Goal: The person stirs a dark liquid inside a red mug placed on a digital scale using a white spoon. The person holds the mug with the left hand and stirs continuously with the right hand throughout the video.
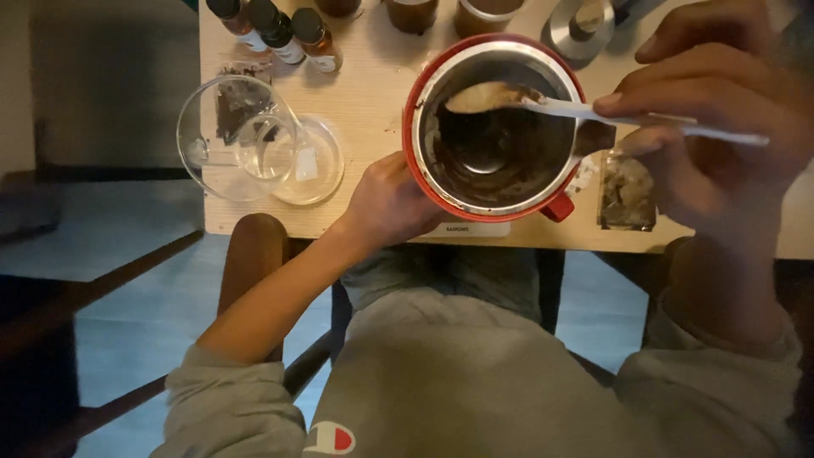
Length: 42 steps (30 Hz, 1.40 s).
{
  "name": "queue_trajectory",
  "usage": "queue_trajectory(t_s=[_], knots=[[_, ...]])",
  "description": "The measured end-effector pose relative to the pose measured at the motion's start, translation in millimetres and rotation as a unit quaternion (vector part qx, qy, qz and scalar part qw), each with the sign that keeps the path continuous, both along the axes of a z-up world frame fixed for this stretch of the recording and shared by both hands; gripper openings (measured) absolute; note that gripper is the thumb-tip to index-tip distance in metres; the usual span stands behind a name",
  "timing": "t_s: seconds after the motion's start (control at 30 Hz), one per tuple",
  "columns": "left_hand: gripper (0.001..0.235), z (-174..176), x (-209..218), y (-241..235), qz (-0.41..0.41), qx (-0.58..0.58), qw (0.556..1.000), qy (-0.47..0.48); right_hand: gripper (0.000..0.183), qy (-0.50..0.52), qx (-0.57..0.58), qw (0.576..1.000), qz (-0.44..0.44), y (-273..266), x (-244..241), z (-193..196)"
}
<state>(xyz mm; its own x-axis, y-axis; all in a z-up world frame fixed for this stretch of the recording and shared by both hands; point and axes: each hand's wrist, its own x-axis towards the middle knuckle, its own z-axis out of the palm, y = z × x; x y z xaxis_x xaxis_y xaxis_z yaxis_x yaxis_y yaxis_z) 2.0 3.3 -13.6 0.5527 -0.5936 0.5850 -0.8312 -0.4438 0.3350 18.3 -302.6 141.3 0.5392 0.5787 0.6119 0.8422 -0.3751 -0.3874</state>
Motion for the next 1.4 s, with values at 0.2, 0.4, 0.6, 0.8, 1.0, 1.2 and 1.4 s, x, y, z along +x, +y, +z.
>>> queue_trajectory(t_s=[0.2, 0.4, 0.6, 0.8, 1.0, 1.2, 1.4], knots=[[0.027, 4.5, -1.7, -4.8, 0.003, -0.067, 0.996, 0.056, 0.024, 0.175, -0.058, 0.983, -0.019, -13.9, 11.3, 1.3], [0.029, 16.9, 0.5, -1.8, -0.03, -0.063, 0.997, 0.042, 0.04, 0.449, -0.025, 0.821, -0.351, -83.9, 39.8, -75.8], [0.032, 7.2, -1.9, -3.7, -0.004, -0.087, 0.993, 0.076, 0.043, 0.485, -0.05, 0.838, -0.245, -69.2, 62.2, -67.5], [0.041, 10.2, -0.4, -3.3, 0.003, -0.027, 0.999, 0.031, 0.026, 0.185, -0.185, 0.964, 0.045, 14.6, 54.6, 52.6], [0.056, 8.0, -4.3, -7.1, 0.035, -0.084, 0.986, 0.141, 0.036, 0.518, -0.167, 0.781, -0.305, -42.1, 51.6, -28.3], [0.054, 4.5, -3.9, -8.2, 0.033, -0.098, 0.982, 0.16, 0.038, 0.282, -0.107, 0.951, 0.072, -37.6, 53.8, -5.7], [0.043, 9.8, -2.6, -9.6, 0.04, -0.091, 0.989, 0.107, 0.022, 0.086, -0.298, 0.949, 0.052, 26.1, 42.5, 69.8]])
